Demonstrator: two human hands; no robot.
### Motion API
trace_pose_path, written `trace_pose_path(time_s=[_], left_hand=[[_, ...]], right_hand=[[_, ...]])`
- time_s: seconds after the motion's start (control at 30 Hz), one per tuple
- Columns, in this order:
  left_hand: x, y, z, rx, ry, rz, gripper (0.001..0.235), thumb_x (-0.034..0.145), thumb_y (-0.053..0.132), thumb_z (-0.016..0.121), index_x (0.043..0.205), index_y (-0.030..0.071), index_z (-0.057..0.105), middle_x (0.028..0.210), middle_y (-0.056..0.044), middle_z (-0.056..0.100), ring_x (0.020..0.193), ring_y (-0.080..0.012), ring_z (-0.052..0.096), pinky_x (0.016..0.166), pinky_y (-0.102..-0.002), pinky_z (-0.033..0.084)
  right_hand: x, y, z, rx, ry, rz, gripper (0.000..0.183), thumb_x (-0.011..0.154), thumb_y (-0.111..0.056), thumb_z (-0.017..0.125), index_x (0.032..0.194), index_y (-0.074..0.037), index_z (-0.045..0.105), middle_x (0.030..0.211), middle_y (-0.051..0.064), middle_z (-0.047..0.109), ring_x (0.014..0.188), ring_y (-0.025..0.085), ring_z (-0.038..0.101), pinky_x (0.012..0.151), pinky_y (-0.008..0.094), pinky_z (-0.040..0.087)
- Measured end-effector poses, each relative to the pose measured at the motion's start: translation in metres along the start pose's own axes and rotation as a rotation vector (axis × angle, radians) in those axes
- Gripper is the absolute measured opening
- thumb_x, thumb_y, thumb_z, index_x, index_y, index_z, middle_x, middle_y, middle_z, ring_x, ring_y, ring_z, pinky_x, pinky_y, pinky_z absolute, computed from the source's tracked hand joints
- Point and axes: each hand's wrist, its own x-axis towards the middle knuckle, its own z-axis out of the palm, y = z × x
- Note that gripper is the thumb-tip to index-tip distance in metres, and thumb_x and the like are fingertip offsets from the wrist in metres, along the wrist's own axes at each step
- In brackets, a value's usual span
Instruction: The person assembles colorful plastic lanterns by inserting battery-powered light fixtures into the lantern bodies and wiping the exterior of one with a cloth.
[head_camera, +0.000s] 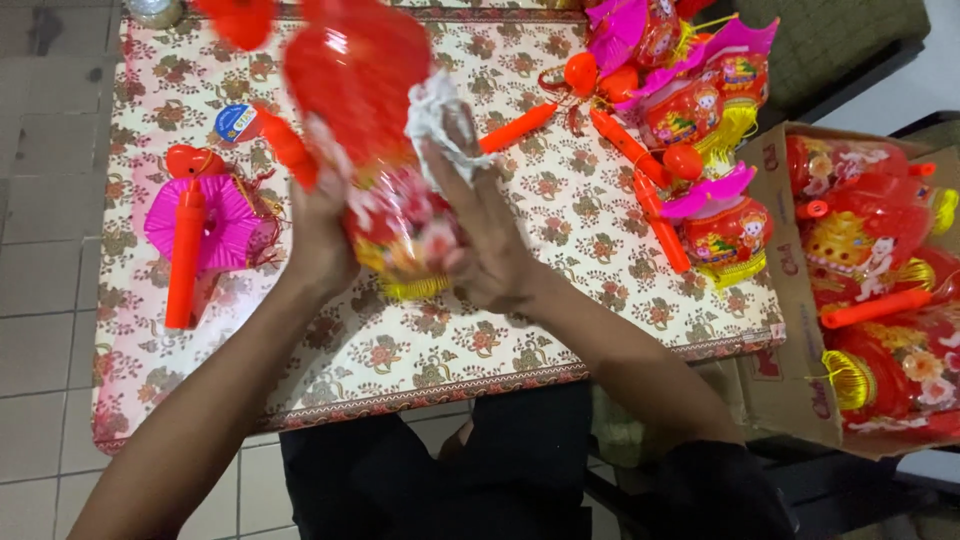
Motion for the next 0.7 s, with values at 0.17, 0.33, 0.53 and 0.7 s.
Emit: trace_pose_path(time_s=[0.17,0.33,0.53,0.7], left_hand=[[-0.014,-0.013,0.013,0.105,-0.208,-0.047,0.061,0.077,0.042,0.078,0.123,0.007,0.061,0.104,-0.011,0.071,0.091,-0.0220,0.072,0.086,-0.045,0.063],[-0.006,-0.021,0.000,0.153,-0.221,0.059,0.058,0.071,0.041,0.086,0.115,0.008,0.066,0.096,-0.006,0.071,0.085,-0.0140,0.069,0.082,-0.038,0.062],[0.001,0.005,-0.005,0.003,0.101,0.113,0.060,0.090,0.053,0.067,0.126,0.006,0.058,0.103,-0.009,0.070,0.084,-0.0167,0.072,0.087,-0.039,0.065],[-0.007,-0.025,-0.033,0.230,-0.110,0.043,0.054,0.082,0.036,0.080,0.117,0.000,0.062,0.100,-0.011,0.069,0.089,-0.0202,0.069,0.083,-0.041,0.060]], right_hand=[[0.028,-0.032,-0.015,0.318,0.186,0.059,0.087,0.103,-0.073,0.035,0.170,-0.025,0.007,0.176,0.010,0.002,0.164,0.034,0.016,0.136,0.065,0.023],[0.026,-0.040,-0.003,0.459,0.209,0.089,0.103,0.092,-0.062,0.060,0.170,-0.027,0.002,0.177,0.009,0.002,0.165,0.031,0.017,0.137,0.066,0.023],[-0.005,0.008,0.011,0.056,0.027,-0.109,0.088,0.100,-0.071,0.034,0.167,-0.015,0.019,0.173,0.011,0.017,0.161,0.030,0.010,0.132,0.055,0.005],[0.001,-0.006,-0.014,-0.008,-0.002,0.136,0.099,0.094,-0.086,0.020,0.170,-0.023,0.005,0.176,0.007,0.000,0.160,0.041,-0.007,0.127,0.066,-0.009]])
